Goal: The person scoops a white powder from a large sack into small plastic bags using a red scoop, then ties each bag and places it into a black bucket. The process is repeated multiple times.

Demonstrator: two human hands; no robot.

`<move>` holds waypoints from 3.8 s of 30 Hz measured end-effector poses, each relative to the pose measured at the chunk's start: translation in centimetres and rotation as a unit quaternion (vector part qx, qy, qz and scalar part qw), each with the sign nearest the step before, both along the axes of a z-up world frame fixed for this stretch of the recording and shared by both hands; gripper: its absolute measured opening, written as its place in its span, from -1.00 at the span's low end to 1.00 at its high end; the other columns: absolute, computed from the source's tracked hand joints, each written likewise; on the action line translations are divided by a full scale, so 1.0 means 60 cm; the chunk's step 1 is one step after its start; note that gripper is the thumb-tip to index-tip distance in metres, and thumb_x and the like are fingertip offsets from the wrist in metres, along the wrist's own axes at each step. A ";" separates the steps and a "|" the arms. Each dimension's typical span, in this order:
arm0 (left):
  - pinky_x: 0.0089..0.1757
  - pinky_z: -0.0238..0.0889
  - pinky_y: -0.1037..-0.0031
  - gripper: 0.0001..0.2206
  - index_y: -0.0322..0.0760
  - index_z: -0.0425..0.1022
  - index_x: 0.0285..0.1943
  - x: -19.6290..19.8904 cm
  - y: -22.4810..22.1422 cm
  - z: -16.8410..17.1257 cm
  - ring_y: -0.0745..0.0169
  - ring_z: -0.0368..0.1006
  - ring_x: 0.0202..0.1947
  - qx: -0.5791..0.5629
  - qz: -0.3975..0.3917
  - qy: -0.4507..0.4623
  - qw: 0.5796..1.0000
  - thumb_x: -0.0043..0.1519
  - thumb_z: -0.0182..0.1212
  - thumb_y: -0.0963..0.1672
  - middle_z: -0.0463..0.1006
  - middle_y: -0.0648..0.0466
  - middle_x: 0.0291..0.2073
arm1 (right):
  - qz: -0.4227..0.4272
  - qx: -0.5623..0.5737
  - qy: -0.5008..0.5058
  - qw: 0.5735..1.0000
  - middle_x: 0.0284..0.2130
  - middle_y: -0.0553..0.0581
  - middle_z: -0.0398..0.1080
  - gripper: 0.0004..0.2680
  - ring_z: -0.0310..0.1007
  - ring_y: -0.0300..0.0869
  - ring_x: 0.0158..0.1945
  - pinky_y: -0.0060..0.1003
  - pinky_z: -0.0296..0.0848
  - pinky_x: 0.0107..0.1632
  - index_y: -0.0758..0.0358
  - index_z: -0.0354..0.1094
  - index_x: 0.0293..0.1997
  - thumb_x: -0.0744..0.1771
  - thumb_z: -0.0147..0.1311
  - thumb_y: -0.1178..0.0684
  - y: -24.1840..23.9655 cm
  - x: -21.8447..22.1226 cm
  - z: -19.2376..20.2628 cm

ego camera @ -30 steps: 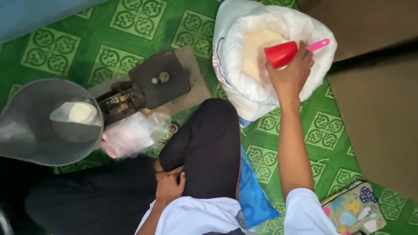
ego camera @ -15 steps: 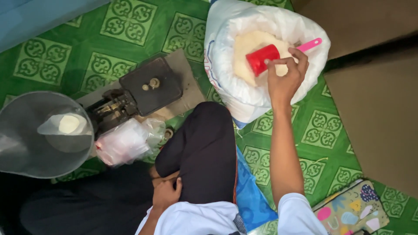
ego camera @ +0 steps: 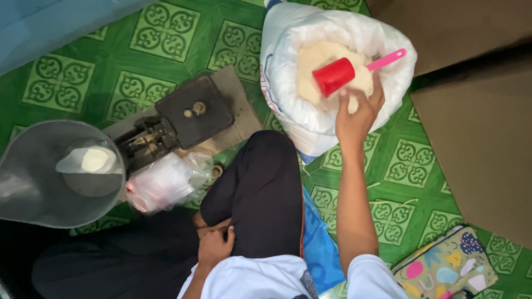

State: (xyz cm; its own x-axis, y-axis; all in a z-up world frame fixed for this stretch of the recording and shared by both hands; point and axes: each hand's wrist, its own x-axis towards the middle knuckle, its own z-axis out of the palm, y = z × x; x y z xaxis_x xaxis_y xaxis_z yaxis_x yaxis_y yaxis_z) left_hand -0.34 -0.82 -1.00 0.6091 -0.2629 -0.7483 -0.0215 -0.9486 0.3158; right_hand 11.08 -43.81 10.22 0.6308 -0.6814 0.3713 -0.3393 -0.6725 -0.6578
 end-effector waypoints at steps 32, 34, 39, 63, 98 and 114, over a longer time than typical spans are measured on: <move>-0.31 0.39 0.16 -0.83 -0.13 0.51 -0.21 0.255 0.144 0.344 -0.11 0.55 -0.38 -0.263 0.240 -0.282 0.891 0.23 0.12 -0.02 0.62 0.01 -0.43 | 0.406 0.082 -0.022 0.910 -0.38 0.19 0.37 -0.92 0.46 0.01 -0.35 -0.19 0.46 -0.33 0.32 0.41 -0.17 0.31 0.17 0.19 0.545 0.159 0.123; -0.33 0.37 0.11 -0.83 -0.19 0.48 -0.18 0.292 0.161 0.374 -0.14 0.55 -0.41 -0.280 0.282 -0.303 0.866 0.23 0.10 -0.05 0.61 -0.03 -0.44 | 0.401 0.127 0.029 0.907 -0.42 0.20 0.39 -0.90 0.47 -0.03 -0.39 -0.24 0.44 -0.37 0.35 0.41 -0.21 0.33 0.17 0.12 0.564 0.170 0.122; -0.16 0.34 -0.01 -0.73 -0.13 0.32 -0.05 0.365 0.184 0.398 -0.24 0.53 -0.22 -0.236 0.363 -0.295 0.852 0.14 0.19 -0.05 0.59 0.00 -0.39 | 0.349 0.161 0.162 0.909 -0.53 0.22 0.39 -0.74 0.47 0.04 -0.40 -0.08 0.40 -0.34 0.31 0.39 -0.41 0.36 0.15 -0.08 0.597 0.188 0.113; -0.22 0.43 0.01 -0.77 -0.22 0.47 -0.17 0.454 0.258 0.313 -0.21 0.59 -0.24 -0.179 0.397 -0.251 0.864 -0.01 0.23 -0.14 0.63 0.00 -0.39 | 0.387 0.067 0.215 0.894 -0.57 0.30 0.43 -0.87 0.49 0.26 -0.35 0.04 0.42 -0.34 0.30 0.41 -0.42 0.26 0.05 0.06 0.704 0.232 0.089; -0.25 0.42 0.05 -0.80 -0.16 0.45 -0.20 0.415 0.165 0.346 -0.18 0.58 -0.33 -0.246 0.371 -0.298 0.844 0.00 0.18 -0.15 0.57 0.09 -0.52 | 0.341 0.141 0.230 0.901 -0.55 0.28 0.39 -0.89 0.45 0.09 -0.44 -0.08 0.37 -0.42 0.35 0.40 -0.39 0.26 0.05 0.10 0.601 0.216 0.089; -0.24 0.28 0.08 -0.52 -0.27 0.19 0.15 0.412 0.141 0.296 -0.20 0.47 -0.16 -0.253 0.381 -0.298 0.838 0.08 0.18 -0.03 0.46 -0.11 -0.07 | 0.515 -0.028 0.257 0.818 -0.11 0.22 0.31 -0.80 0.38 0.06 -0.14 -0.02 0.44 -0.21 0.28 0.38 0.02 0.30 0.13 0.17 0.635 0.301 0.163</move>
